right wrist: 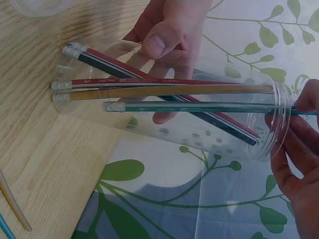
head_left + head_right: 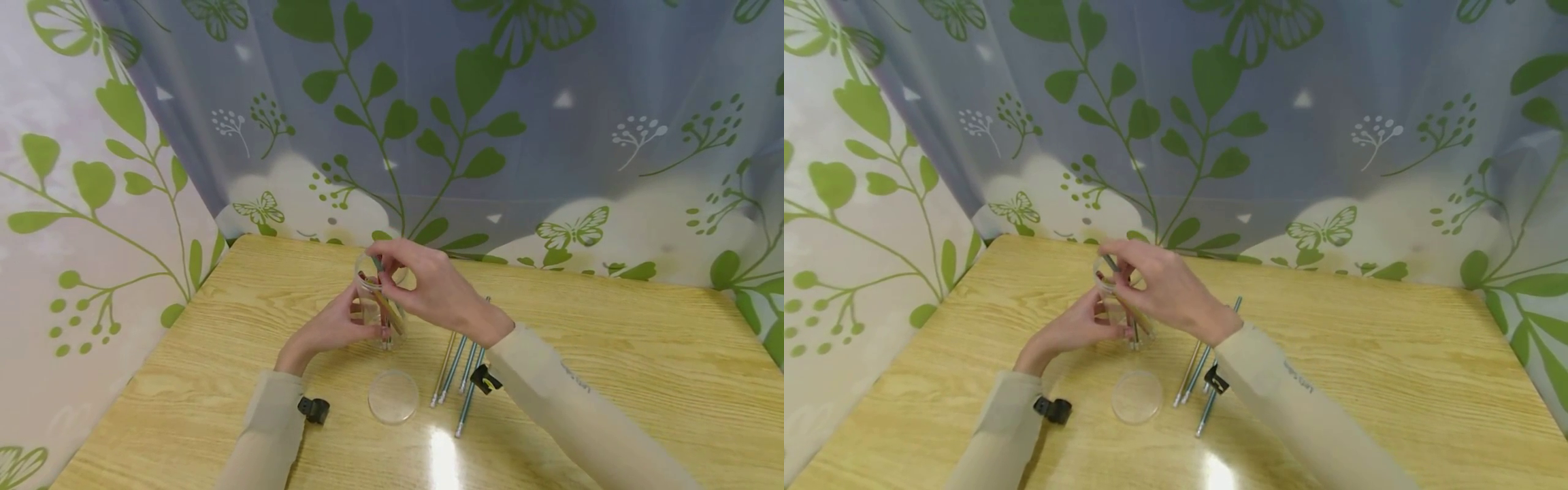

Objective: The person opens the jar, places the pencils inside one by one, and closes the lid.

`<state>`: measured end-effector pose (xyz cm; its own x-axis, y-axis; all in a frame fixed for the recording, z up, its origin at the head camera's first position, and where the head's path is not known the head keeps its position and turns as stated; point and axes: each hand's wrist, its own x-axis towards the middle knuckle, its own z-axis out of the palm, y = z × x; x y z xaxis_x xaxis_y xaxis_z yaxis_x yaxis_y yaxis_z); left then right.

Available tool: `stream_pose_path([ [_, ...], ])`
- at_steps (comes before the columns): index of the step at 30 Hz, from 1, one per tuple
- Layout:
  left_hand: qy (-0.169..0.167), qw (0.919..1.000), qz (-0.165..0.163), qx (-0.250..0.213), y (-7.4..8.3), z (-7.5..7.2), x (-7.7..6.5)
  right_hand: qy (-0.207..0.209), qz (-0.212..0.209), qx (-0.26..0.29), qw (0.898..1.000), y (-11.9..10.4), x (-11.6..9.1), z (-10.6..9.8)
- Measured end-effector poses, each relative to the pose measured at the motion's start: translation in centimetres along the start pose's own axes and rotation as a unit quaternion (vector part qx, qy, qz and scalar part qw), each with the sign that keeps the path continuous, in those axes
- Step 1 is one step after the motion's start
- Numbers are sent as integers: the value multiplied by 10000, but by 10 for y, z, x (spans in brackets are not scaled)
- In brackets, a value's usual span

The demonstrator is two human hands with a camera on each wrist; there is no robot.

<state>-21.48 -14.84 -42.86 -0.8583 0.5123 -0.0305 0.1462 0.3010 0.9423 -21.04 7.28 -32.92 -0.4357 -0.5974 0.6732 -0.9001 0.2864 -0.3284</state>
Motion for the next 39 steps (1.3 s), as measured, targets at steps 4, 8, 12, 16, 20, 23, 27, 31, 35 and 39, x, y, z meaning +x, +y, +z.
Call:
stream_pose_path([
  [4, 7, 10000, 44, -39, 0, 0, 0, -96, -211, -71, 9997, 1, 0, 3],
  [8, -17, 9999, 89, -103, 0, 1, 0, -138, -309, -277, 9990, 2, -1, 6],
  [12, -26, 9998, 116, -132, 0, 1, 0, -202, -306, -490, 9981, 1, -2, 7],
  [16, 3, 9999, 86, -101, -1, 1, -1, -282, -297, -660, 9970, 0, -3, 8],
  [20, 21, 10000, 46, -77, -1, 2, -1, -323, -240, -716, 9966, 0, -5, 9],
  [23, 11, 9999, 64, -86, -1, 2, 0, -348, -193, -723, 9966, -1, -5, 9],
  [27, 18, 9999, 87, -80, -2, 2, 0, -352, -140, -712, 9967, 0, -6, 10],
  [31, 55, 10000, 58, -41, -1, 2, 0, -330, -125, -723, 9968, 0, -6, 10],
  [35, 62, 10000, 29, -47, -1, 1, -1, -329, -118, -741, 9966, 0, -6, 10],
  [39, 34, 9999, 24, -131, -1, 1, 0, -249, -72, -565, 9981, -1, -7, 7],
])
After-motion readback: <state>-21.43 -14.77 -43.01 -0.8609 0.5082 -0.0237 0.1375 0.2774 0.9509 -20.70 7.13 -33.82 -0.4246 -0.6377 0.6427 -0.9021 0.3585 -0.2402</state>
